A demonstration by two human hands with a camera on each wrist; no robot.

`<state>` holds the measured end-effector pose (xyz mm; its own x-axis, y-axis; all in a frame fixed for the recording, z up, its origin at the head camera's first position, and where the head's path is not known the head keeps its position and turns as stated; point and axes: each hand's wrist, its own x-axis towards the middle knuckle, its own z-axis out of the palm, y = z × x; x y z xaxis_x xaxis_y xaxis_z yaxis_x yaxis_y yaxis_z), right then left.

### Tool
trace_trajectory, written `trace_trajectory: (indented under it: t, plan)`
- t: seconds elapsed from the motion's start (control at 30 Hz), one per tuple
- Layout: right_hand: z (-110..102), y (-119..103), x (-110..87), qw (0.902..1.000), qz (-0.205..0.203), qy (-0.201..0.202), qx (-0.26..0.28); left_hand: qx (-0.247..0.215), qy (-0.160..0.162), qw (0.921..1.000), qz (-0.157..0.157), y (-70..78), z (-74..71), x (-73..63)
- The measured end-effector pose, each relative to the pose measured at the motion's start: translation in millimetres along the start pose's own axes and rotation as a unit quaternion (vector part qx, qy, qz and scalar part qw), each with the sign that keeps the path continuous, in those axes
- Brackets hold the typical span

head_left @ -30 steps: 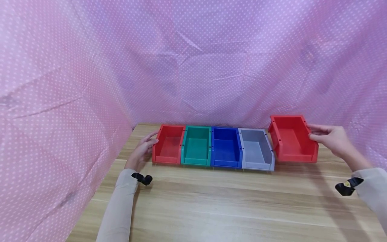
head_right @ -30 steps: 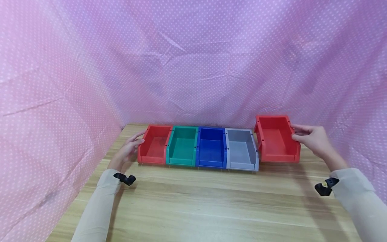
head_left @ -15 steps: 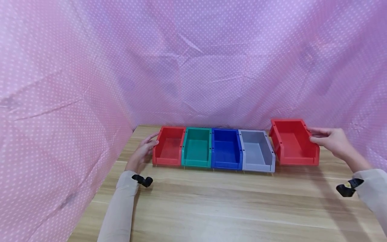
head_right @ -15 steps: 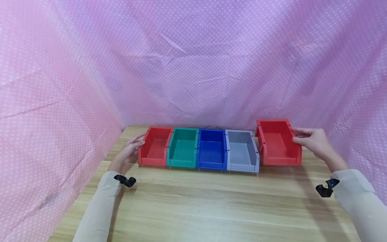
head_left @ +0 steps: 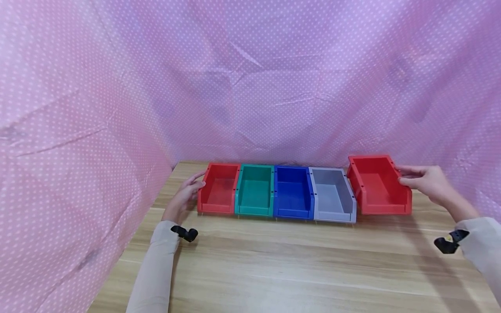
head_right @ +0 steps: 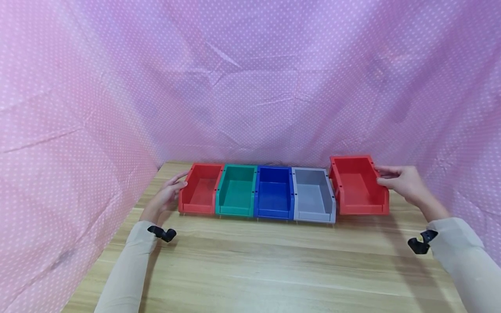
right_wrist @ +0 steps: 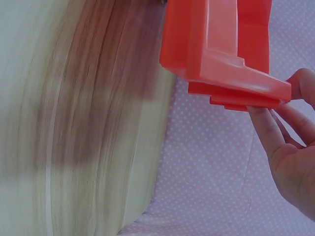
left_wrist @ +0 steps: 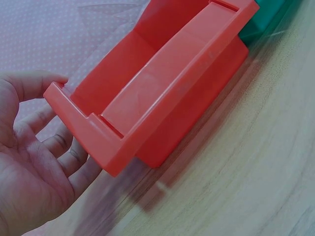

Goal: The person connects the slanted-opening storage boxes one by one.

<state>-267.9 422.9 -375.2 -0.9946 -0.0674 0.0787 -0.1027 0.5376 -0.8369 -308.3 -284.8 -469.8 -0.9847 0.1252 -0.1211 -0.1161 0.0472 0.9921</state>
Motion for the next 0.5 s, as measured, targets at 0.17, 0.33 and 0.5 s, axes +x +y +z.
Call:
trace_trajectory:
  t: [0.17, 0.33, 0.5]
  plan:
    - [2, 3, 1.8, 0.9993, -0.007, -0.005, -0.035, -0.008, -0.006, 0.9999, -0.005, 0.6, -0.8, 1.1]
    - [2, 10, 2.3, 0.9998, -0.004, -0.015, -0.014, -0.033, -0.022, 0.9992, -0.003, 1.3, -1.0, 3.2]
    - [4, 11, 2.8, 0.9996, -0.004, -0.025, 0.009, -0.044, -0.025, 0.9987, -0.001, 4.1, -2.6, 5.1]
